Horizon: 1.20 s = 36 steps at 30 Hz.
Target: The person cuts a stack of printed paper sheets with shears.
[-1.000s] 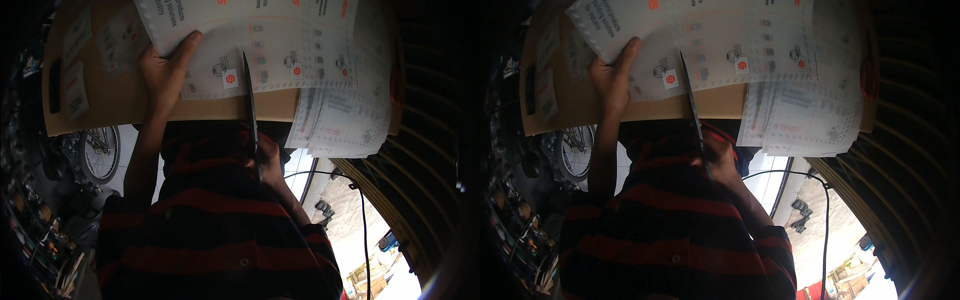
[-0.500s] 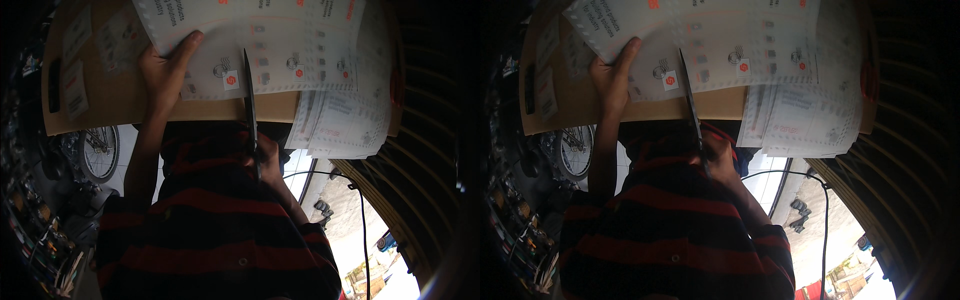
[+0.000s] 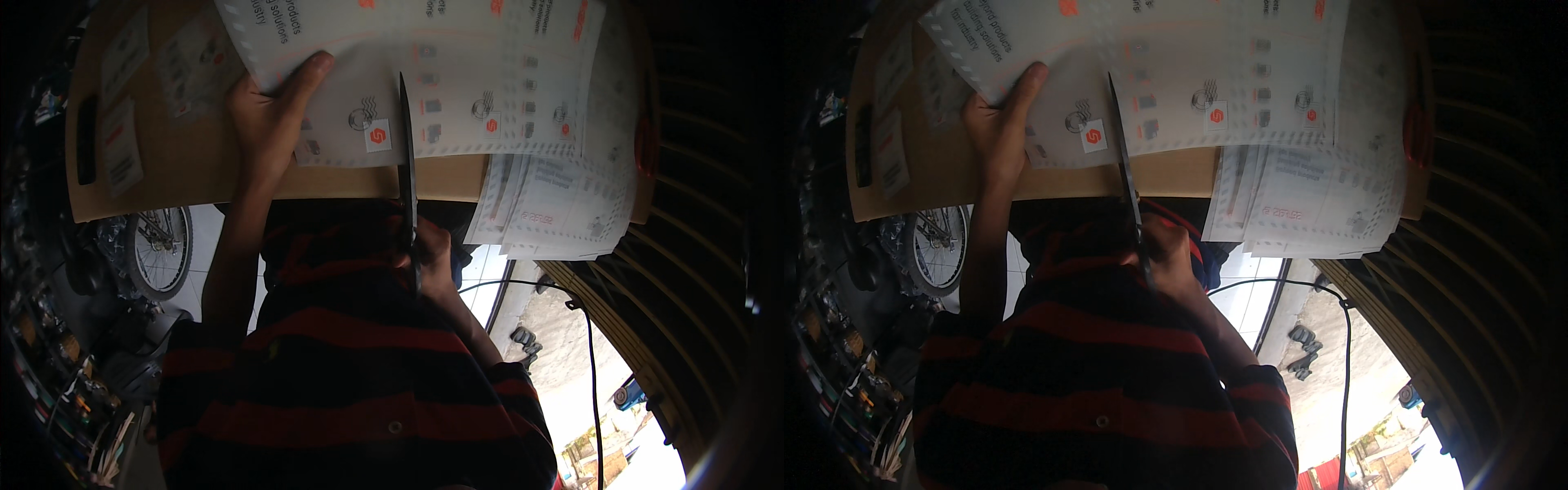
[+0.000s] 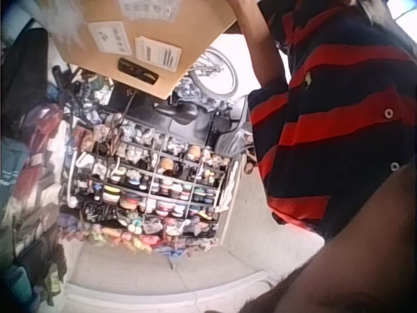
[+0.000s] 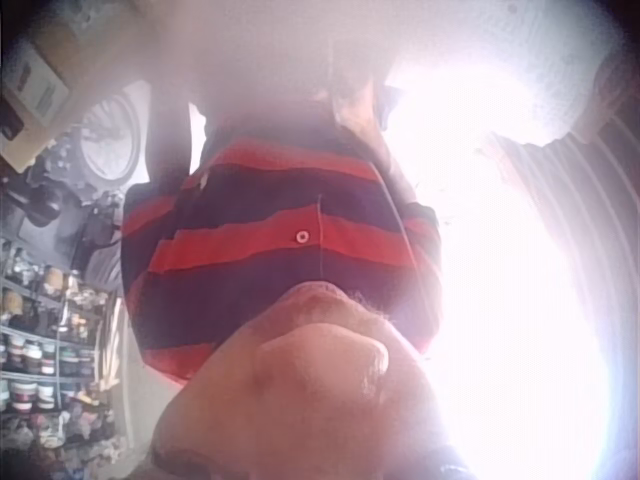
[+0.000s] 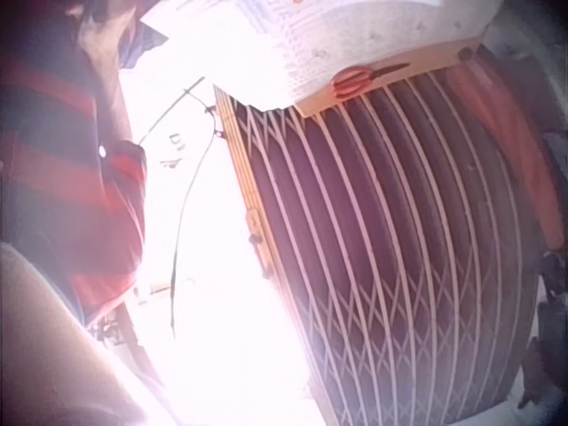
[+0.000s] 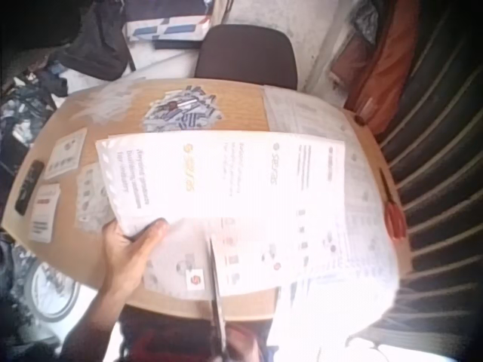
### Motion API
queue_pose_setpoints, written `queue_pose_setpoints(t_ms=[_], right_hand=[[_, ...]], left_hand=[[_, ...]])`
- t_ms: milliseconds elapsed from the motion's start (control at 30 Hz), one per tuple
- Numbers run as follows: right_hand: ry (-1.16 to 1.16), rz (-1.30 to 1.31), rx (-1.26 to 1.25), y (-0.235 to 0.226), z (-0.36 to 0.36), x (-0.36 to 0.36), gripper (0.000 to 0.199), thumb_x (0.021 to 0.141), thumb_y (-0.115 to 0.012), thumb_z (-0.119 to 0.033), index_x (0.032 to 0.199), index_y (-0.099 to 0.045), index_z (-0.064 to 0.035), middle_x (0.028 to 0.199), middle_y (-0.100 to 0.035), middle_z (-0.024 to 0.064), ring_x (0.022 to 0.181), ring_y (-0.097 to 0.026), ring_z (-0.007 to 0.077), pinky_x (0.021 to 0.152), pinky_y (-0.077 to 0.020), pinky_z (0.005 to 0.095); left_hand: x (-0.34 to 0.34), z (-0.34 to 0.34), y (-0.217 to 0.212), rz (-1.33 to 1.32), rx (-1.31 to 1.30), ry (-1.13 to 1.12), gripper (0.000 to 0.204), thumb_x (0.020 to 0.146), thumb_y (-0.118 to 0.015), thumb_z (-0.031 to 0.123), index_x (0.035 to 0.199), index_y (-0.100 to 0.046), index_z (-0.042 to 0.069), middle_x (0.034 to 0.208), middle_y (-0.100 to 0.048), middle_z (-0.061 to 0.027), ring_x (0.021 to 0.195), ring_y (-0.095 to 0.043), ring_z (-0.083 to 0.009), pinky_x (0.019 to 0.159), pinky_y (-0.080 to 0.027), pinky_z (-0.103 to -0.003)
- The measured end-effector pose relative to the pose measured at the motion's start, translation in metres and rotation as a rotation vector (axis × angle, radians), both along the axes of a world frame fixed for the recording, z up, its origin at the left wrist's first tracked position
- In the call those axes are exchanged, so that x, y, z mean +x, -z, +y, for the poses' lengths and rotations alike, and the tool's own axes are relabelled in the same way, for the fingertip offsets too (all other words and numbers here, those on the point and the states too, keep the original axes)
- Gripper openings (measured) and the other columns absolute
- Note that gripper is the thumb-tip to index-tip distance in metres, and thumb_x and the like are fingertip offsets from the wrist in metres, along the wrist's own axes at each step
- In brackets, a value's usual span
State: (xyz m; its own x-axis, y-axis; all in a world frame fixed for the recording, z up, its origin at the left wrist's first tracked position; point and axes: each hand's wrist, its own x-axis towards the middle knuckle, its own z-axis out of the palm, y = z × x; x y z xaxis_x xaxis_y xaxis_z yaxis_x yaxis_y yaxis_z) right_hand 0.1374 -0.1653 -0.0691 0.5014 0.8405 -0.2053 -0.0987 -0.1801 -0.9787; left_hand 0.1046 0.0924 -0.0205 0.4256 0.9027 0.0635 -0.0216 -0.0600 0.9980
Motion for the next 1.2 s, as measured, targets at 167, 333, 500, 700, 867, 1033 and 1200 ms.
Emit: queue_pose_setpoints(t_ms=[167,333,500,700,867,1033,1200], right_hand=[[-0.010,0.011,0.054,-0.003,0.002,0.001,0.075,0.070,-0.067,-0.068,0.094,-0.056,0.0027,0.063,-0.052,-0.0033,0.057,-0.050,0.0028,0.050,-0.0387,0.0197],[0.003,0.018,0.069,-0.010,0.010,0.002,0.074,0.070,-0.068,-0.067,0.093,-0.056,0.0025,0.060,-0.051,-0.0035,0.053,-0.049,0.0028,0.047,-0.0374,0.0197],[0.014,-0.039,0.050,0.003,0.010,-0.002,0.072,0.071,-0.068,-0.065,0.091,-0.055,0.0025,0.058,-0.051,-0.0034,0.049,-0.049,0.0030,0.044,-0.0360,0.0197],[-0.001,-0.052,0.137,0.003,0.013,0.000,0.069,0.073,-0.069,-0.063,0.092,-0.054,0.0021,0.055,-0.052,-0.0038,0.046,-0.050,0.0022,0.042,-0.0346,0.0181],[0.016,-0.041,0.061,0.001,0.015,0.000,0.069,0.070,-0.070,-0.064,0.094,-0.057,0.0000,0.056,-0.052,-0.0002,0.048,-0.050,0.0068,0.046,-0.0395,0.0236],[0.034,-0.085,0.064,-0.002,0.018,0.002,0.068,0.071,-0.072,-0.061,0.097,-0.059,-0.0002,0.056,-0.052,0.0017,0.049,-0.052,0.0097,0.048,-0.0420,0.0269],[0.024,-0.143,0.111,-0.005,0.022,0.007,0.067,0.072,-0.073,-0.059,0.098,-0.059,0.0015,0.056,-0.053,0.0022,0.050,-0.054,0.0106,0.049,-0.0426,0.0271]], left_hand=[[-0.004,0.002,0.001,0.039,0.003,0.027,0.031,0.078,-0.078,0.023,0.094,-0.069,-0.001,0.080,-0.068,-0.0044,0.065,-0.060,-0.0059,0.050,-0.043,-0.019],[-0.003,-0.001,-0.002,0.015,0.006,0.027,0.030,0.077,-0.078,0.023,0.094,-0.069,-0.001,0.081,-0.068,-0.0044,0.064,-0.060,-0.0056,0.049,-0.043,-0.019],[-0.002,0.000,-0.002,0.011,-0.020,0.021,0.031,0.077,-0.078,0.023,0.094,-0.069,-0.001,0.082,-0.068,-0.0039,0.066,-0.060,-0.0052,0.052,-0.044,-0.019],[-0.004,-0.001,-0.005,0.024,-0.030,0.058,0.032,0.078,-0.078,0.024,0.094,-0.068,-0.002,0.082,-0.068,-0.0038,0.066,-0.060,-0.0050,0.052,-0.044,-0.019],[-0.001,-0.003,-0.008,-0.034,-0.039,0.059,0.029,0.080,-0.076,0.020,0.095,-0.068,-0.002,0.081,-0.068,-0.0040,0.066,-0.060,-0.0052,0.054,-0.044,-0.019],[-0.003,-0.002,-0.009,0.000,-0.042,0.087,0.026,0.081,-0.075,0.017,0.096,-0.068,-0.002,0.084,-0.069,-0.0060,0.072,-0.062,-0.0074,0.063,-0.047,-0.020],[-0.003,-0.004,-0.011,-0.009,-0.038,0.109,0.025,0.081,-0.075,0.016,0.096,-0.068,-0.003,0.085,-0.069,-0.0068,0.075,-0.063,-0.0083,0.065,-0.048,-0.021]])
